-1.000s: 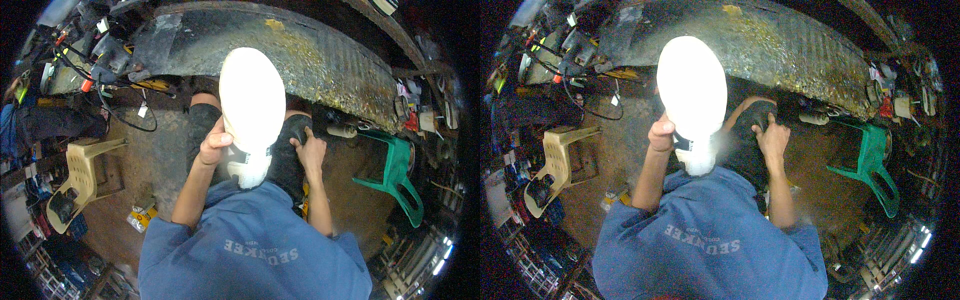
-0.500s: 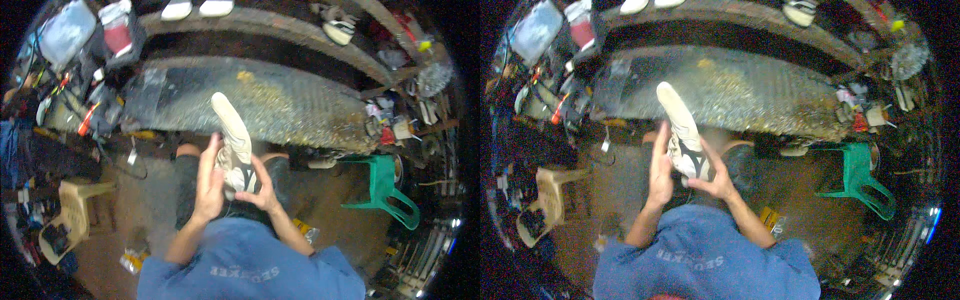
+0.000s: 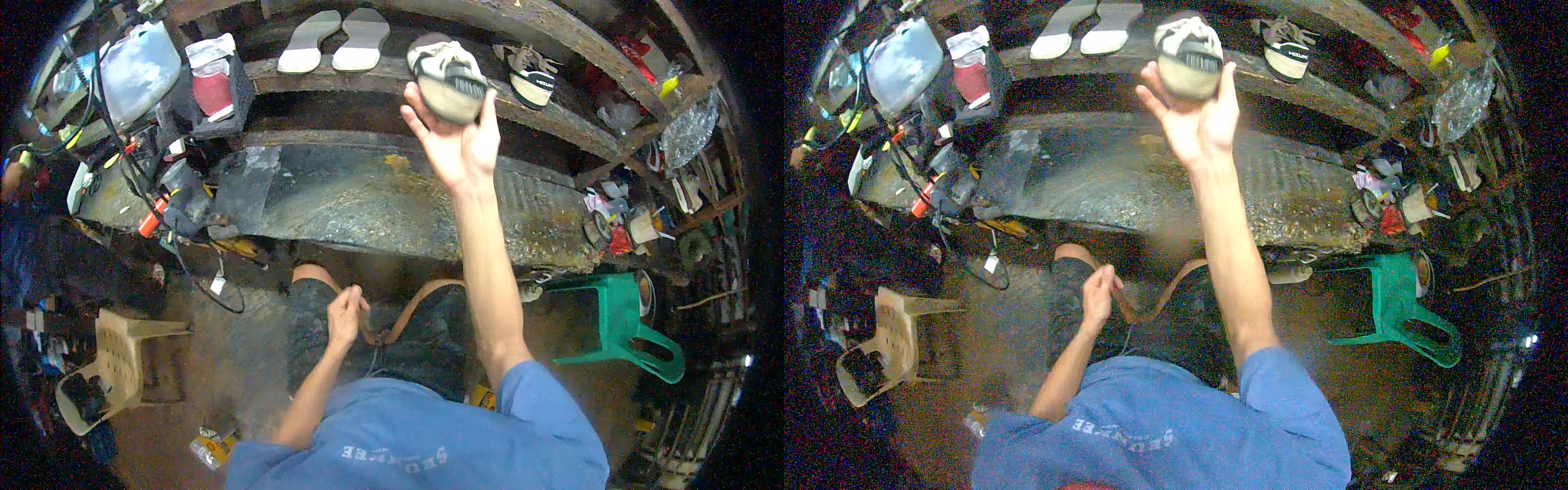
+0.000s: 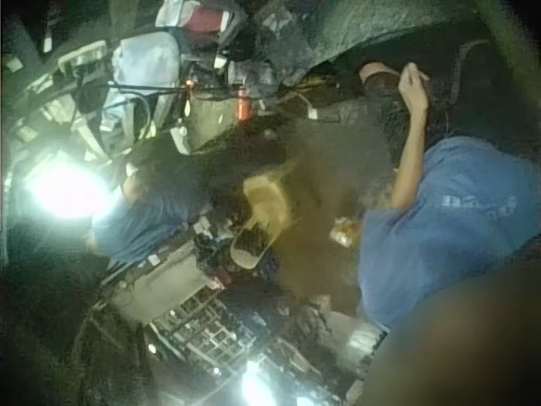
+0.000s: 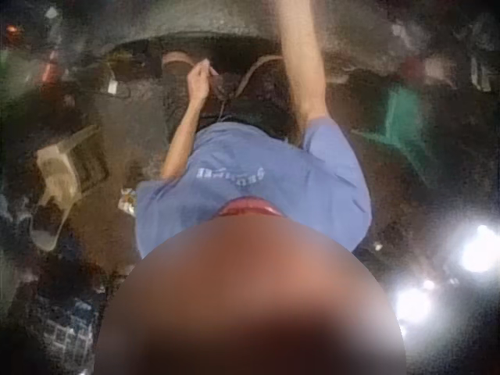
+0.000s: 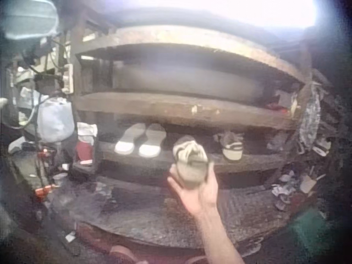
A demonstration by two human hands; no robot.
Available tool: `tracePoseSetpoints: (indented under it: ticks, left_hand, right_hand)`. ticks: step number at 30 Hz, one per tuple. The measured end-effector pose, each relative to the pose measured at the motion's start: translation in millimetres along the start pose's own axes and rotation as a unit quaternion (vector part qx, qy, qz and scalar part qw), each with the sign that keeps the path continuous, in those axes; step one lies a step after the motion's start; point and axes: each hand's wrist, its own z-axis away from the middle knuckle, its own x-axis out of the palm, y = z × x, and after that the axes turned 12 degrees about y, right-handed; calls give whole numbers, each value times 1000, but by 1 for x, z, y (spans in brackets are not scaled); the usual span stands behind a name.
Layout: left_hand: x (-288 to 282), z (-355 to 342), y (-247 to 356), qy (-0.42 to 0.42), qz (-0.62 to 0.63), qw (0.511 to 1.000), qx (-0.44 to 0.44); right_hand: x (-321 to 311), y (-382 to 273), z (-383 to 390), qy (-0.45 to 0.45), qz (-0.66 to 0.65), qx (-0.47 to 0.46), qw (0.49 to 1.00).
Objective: The person inspects a white sneaker, removes the sole, and uses a metal tool to scrape the interior. They then reattach the sole and inspect the shoe again. Finally, they place the shoe on a shelf and pick up a different shoe to inspect its sole.
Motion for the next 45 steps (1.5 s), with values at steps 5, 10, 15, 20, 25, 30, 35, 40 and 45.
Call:
tracePoseSetpoints:
  ticks: [5, 10, 15, 20, 25, 30, 35, 40, 45]
  left_hand:
    - [1, -9, -36, -30, -30, 999, -10]
    - [7, -29, -48, -20, 41, 998, -32]
    - [16, -25, -47, -54, 4, 998, -43]
    - [12, -25, -45, -60, 18, 997, -48]
    - [11, -30, -52, -61, 13, 996, -57]
    - [19, -28, -62, -59, -18, 997, -41]
    - [23, -30, -69, -31, 22, 999, -33]
    - [21, -32, -72, -37, 10, 998, -40]
    - [18, -32, -70, -22, 43, 998, -42]
  right_hand:
    - [3, 29, 1, 98, 212, -102, 967]
    - [5, 50, -6, 165, 229, -284, 916]
    - [11, 32, -49, 176, 357, -347, 849]
    - [6, 18, -69, 291, 495, -423, 701]
    - [2, 12, -65, 244, 631, -570, 467]
    - [17, 2, -92, 187, 730, -549, 361]
    - [11, -1, -110, 249, 714, -493, 431]
    - [14, 2, -109, 162, 737, -505, 419]
    - [-16, -67, -72, 221, 582, -751, 220]
